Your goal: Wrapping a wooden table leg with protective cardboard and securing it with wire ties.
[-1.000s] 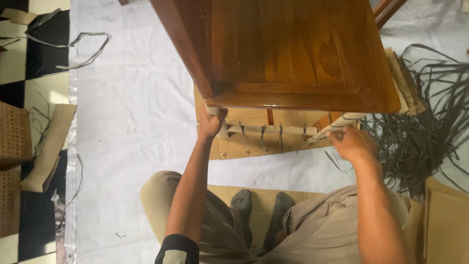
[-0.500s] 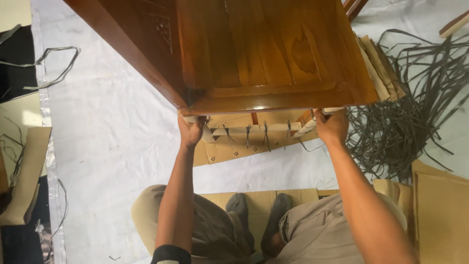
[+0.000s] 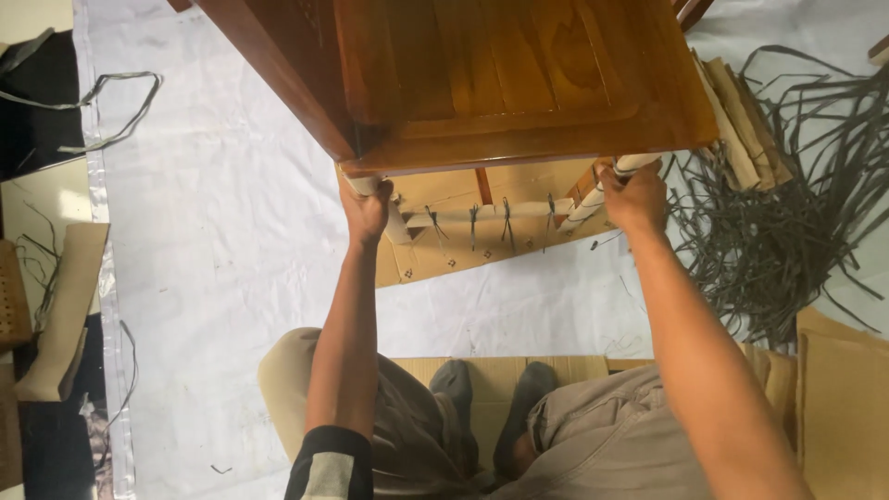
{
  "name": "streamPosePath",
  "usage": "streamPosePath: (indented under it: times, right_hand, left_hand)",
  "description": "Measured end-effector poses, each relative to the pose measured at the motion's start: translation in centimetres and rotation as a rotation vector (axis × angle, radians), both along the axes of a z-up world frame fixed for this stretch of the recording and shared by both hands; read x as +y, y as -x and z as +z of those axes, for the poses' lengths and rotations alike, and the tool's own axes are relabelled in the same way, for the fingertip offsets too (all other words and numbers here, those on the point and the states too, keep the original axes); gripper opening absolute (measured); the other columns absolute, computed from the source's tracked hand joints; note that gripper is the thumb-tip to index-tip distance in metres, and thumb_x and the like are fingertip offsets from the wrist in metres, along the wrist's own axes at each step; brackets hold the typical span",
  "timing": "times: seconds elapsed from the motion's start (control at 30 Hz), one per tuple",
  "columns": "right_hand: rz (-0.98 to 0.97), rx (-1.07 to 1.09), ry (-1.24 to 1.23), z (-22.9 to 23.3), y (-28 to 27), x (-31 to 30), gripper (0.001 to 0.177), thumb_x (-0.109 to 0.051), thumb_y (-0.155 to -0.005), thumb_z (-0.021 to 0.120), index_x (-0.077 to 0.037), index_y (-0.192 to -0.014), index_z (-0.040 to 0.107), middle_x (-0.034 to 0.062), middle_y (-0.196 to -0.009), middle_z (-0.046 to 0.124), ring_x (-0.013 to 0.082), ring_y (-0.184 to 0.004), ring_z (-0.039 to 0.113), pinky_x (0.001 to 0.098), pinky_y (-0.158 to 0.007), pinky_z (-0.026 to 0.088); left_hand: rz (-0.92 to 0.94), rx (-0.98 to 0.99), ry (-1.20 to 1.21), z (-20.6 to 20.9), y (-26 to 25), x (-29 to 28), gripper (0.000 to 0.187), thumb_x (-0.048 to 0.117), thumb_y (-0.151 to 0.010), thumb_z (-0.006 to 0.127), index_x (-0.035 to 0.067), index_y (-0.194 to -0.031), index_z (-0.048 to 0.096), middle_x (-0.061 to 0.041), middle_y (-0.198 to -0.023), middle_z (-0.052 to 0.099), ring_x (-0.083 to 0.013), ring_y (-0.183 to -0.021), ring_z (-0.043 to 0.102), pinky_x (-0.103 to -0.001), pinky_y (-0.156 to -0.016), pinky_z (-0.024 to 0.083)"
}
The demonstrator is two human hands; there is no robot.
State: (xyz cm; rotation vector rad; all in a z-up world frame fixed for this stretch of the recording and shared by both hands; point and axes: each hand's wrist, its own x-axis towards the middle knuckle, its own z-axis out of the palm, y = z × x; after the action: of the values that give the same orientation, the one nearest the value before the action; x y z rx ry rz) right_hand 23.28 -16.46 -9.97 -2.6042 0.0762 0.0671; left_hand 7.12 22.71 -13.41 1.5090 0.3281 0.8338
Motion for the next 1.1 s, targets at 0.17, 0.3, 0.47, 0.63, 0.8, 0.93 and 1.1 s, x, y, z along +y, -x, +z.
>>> streamPosePath:
  times: [0.17,0.3,0.47,0.63,0.8,0.93,1.1]
  right_hand:
    - [0.041,-0.029,-0.072,0.5,-1.5,-1.8,0.083,-0.047,-0.101,0.070,0.014,-0.144,0.033,0.0373,-0.125,0.064,0.0524,-0.122,0.060,0.0643,-0.099,0.048]
    - [0.095,-0.111,-0.177,2.8,-1.5,-2.6,0.067,-0.039,-0.101,0.074,0.008,-0.136,0.042,0.0309,-0.121,0.068,0.0480,-0.118,0.063,0.0592,-0.099,0.049]
    - [0.109,-0.119,-0.162,0.0,-5.3,-5.5,0.057,-0.035,-0.101,0.072,0.004,-0.134,0.046,0.0267,-0.117,0.070,0.0431,-0.115,0.065,0.0578,-0.094,0.053]
    - [0.155,-0.191,-0.229,-2.5,-8.3,-7.9,0.045,-0.027,-0.102,0.070,0.005,-0.127,0.050,0.0325,-0.109,0.070,0.0482,-0.110,0.066,0.0625,-0.087,0.053]
    - [0.153,-0.192,-0.191,-1.2,-8.1,-8.7,0.049,-0.037,-0.105,0.070,-0.001,-0.128,0.044,0.0238,-0.110,0.072,0.0426,-0.110,0.068,0.0602,-0.090,0.054]
    - [0.117,-0.203,-0.131,-3.2,-10.1,-9.2,0.047,-0.039,-0.105,0.071,-0.003,-0.124,0.047,0.0193,-0.103,0.074,0.0374,-0.106,0.070,0.0556,-0.092,0.054]
    - [0.093,-0.211,-0.077,-7.1,-10.4,-10.5,0.061,-0.041,-0.105,0.073,0.005,-0.139,0.051,0.0300,-0.122,0.068,0.0444,-0.115,0.065,0.0576,-0.093,0.055]
  left_hand:
    - [0.038,0.053,0.040,-3.2,-0.7,-2.4,0.031,-0.002,-0.076,0.067,0.007,-0.105,0.067,-0.005,-0.082,0.060,-0.0161,-0.068,0.057,-0.036,-0.059,0.053]
    - [0.098,0.103,0.035,-5.2,-0.5,-6.4,0.021,0.003,-0.074,0.068,0.013,-0.092,0.074,-0.003,-0.073,0.062,-0.0134,-0.064,0.054,-0.040,-0.059,0.049]
    - [0.155,0.082,0.025,0.8,1.6,-11.4,0.030,0.000,-0.072,0.067,0.017,-0.097,0.068,-0.002,-0.081,0.064,-0.0115,-0.074,0.057,-0.035,-0.072,0.051]
    - [0.184,0.032,0.040,1.0,2.1,-16.1,0.023,0.004,-0.079,0.068,0.012,-0.100,0.064,-0.011,-0.088,0.064,-0.0177,-0.084,0.058,-0.040,-0.080,0.051]
    - [0.189,0.040,0.042,2.3,3.6,-18.9,0.028,0.004,-0.079,0.075,0.015,-0.100,0.061,-0.006,-0.089,0.064,-0.0157,-0.084,0.061,-0.035,-0.082,0.051]
    - [0.194,0.045,0.002,2.7,4.4,-19.1,0.028,0.005,-0.079,0.077,0.013,-0.099,0.060,-0.012,-0.089,0.065,-0.0215,-0.084,0.064,-0.038,-0.081,0.051]
    - [0.102,0.128,0.022,3.7,4.9,-19.2,0.039,0.012,-0.076,0.084,0.010,-0.101,0.054,-0.017,-0.090,0.064,-0.0314,-0.086,0.065,-0.044,-0.084,0.050]
